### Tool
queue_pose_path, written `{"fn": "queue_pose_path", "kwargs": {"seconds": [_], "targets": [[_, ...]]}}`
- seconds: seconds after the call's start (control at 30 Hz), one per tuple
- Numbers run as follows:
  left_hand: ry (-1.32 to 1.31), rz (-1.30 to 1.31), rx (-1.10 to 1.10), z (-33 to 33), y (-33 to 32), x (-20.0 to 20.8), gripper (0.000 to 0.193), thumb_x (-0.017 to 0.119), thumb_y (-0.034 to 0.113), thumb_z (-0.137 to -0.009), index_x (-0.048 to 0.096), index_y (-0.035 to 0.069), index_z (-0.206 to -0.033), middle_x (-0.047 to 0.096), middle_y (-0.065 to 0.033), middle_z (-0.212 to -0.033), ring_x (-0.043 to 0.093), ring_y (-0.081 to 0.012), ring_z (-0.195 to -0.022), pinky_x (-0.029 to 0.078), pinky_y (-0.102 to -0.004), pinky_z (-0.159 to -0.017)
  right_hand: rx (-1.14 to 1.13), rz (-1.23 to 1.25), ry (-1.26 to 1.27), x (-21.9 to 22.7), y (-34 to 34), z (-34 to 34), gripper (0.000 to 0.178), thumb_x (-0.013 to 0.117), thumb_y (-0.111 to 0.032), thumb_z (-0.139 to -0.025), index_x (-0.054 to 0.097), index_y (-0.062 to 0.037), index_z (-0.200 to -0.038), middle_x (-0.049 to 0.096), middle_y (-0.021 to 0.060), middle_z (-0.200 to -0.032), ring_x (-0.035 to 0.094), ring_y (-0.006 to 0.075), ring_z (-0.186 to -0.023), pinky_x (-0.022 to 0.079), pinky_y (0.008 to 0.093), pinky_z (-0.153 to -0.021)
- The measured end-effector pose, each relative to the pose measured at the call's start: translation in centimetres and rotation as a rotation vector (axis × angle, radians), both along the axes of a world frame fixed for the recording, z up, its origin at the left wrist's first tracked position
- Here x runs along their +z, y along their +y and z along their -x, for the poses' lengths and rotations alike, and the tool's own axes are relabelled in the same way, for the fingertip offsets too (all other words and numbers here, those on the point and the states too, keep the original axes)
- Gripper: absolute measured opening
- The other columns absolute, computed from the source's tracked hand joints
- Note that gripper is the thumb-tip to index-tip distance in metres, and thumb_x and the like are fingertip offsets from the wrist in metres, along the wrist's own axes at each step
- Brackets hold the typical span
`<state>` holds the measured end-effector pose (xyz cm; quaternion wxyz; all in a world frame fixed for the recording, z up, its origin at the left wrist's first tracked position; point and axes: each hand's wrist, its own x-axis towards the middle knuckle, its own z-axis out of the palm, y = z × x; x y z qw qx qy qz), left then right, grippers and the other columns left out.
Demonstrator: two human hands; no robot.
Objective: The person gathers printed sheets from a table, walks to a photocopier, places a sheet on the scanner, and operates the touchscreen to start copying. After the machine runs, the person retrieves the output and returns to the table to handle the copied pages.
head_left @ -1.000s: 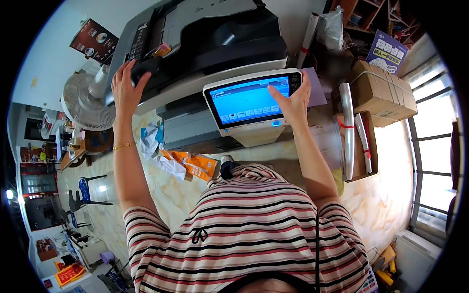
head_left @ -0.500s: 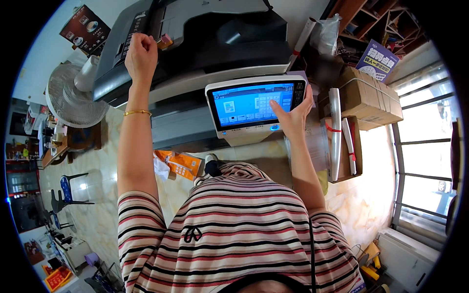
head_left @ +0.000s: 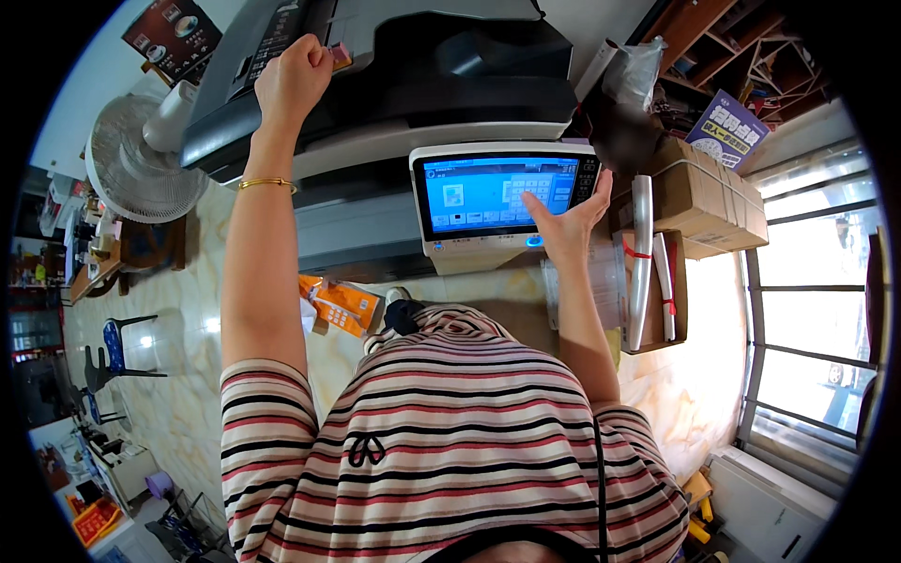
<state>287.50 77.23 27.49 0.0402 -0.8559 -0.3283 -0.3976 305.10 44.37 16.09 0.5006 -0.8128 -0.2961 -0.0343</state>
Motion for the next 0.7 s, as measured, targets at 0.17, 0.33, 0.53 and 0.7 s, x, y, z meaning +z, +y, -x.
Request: {"fn": "queue_pose_path", "kwargs": {"seconds": [0.17,0.33,0.53,0.7], "targets": [[-0.133,-0.019,-0.025,0.2,-0.2,-0.5,0.036,0.062,0.027,-0.084,0.038,0.007,-0.066,0.044,-0.0112,-0.052,0.05,-0.036,-0.054,0.04,-0.0385,-0.048,-0.032,0.059,-0.052,-0.1,0.4,0.4,0.122,0.085,-0.032,-0.061,-0.001,0.0026,-0.142,0.011,0.0245,-0.144,0.016,0.0335,-0.134,0.017,0.0417,-0.11],[-0.238,-0.055,-0.041,0.5,-0.2,-0.8,0.036,0.064,0.025,-0.082,0.038,0.007,-0.065,0.044,-0.0103,-0.052,0.05,-0.0356,-0.053,0.042,-0.037,-0.049,0.125,-0.126,0.096,-1.6,-1.1,-0.7,0.11,0.081,-0.018,-0.067,0.003,0.0014,-0.141,0.021,0.0218,-0.141,0.028,0.0281,-0.129,0.023,0.0379,-0.108],[-0.323,-0.032,0.005,0.6,0.6,-1.1,0.031,0.064,0.025,-0.08,0.043,0.009,-0.063,0.051,-0.0086,-0.053,0.056,-0.0336,-0.055,0.045,-0.0379,-0.051,0.202,-0.188,0.166,-4.2,-2.6,-1.8,0.104,0.079,-0.015,-0.067,0.007,0.0017,-0.141,0.025,0.0221,-0.139,0.03,0.029,-0.129,0.025,0.038,-0.107],[-0.321,-0.056,0.022,0.4,0.3,-1.3,0.031,0.064,0.023,-0.081,0.043,0.007,-0.065,0.047,-0.0085,-0.054,0.051,-0.0315,-0.053,0.044,-0.0357,-0.052,0.157,-0.142,0.157,-3.8,-2.1,-1.4,0.102,0.078,-0.016,-0.069,0.008,0.0038,-0.14,0.025,0.0227,-0.138,0.031,0.0295,-0.128,0.025,0.0379,-0.107]]}}
